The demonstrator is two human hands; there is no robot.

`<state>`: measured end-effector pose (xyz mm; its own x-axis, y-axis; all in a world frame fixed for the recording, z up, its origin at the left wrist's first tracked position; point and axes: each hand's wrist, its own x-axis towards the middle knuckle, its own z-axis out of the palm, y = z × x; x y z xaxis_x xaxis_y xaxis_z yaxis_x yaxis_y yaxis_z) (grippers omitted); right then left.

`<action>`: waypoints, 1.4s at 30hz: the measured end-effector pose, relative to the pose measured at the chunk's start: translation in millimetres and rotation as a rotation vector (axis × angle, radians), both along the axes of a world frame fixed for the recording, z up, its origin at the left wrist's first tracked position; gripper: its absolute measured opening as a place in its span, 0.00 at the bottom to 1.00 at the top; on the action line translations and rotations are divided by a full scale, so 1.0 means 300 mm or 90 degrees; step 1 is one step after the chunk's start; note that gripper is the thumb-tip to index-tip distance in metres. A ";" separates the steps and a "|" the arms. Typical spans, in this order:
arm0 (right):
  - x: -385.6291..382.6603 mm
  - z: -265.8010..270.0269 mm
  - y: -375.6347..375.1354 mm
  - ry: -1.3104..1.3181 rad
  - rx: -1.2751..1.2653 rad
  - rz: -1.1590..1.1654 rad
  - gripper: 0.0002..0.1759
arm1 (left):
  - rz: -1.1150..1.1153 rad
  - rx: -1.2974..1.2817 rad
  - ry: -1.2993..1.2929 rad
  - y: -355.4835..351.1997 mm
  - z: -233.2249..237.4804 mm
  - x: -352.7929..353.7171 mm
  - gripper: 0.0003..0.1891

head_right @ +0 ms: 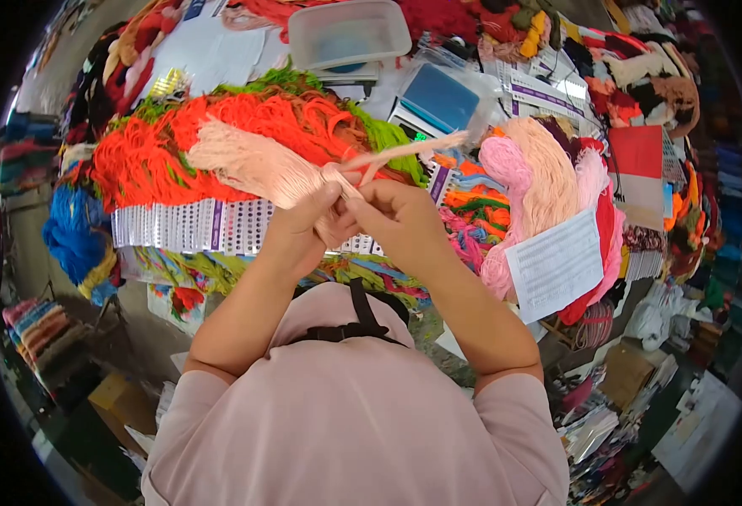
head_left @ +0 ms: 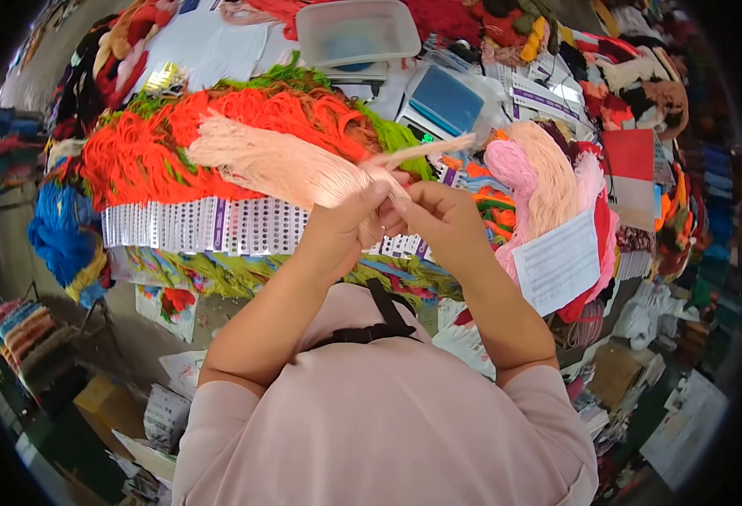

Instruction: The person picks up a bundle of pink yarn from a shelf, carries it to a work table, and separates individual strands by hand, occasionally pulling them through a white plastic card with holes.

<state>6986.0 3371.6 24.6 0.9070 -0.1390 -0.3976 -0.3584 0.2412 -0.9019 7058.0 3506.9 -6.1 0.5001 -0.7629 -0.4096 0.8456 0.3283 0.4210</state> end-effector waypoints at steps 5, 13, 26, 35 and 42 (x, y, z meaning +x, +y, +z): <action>-0.050 0.042 0.068 0.010 0.039 -0.039 0.10 | -0.007 -0.106 -0.043 0.091 0.086 -0.004 0.22; -0.098 0.101 0.148 -0.041 0.029 -0.052 0.06 | -0.022 -0.075 -0.178 0.162 0.083 -0.044 0.24; -0.131 0.084 0.143 -0.065 0.154 -0.065 0.04 | -0.014 -0.241 -0.156 0.224 0.025 -0.059 0.26; -0.024 0.125 -0.172 -0.109 0.374 -0.196 0.18 | -0.120 -0.532 0.153 0.258 -0.038 -0.028 0.16; 0.076 0.138 -0.011 -0.071 0.121 -0.147 0.16 | 0.028 -0.470 0.125 0.242 -0.004 -0.041 0.18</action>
<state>7008.7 3368.3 66.0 0.8995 -0.2787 -0.3366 -0.1766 0.4728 -0.8633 7045.7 3579.4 -7.4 0.5076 -0.8540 0.1139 0.8615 0.5019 -0.0767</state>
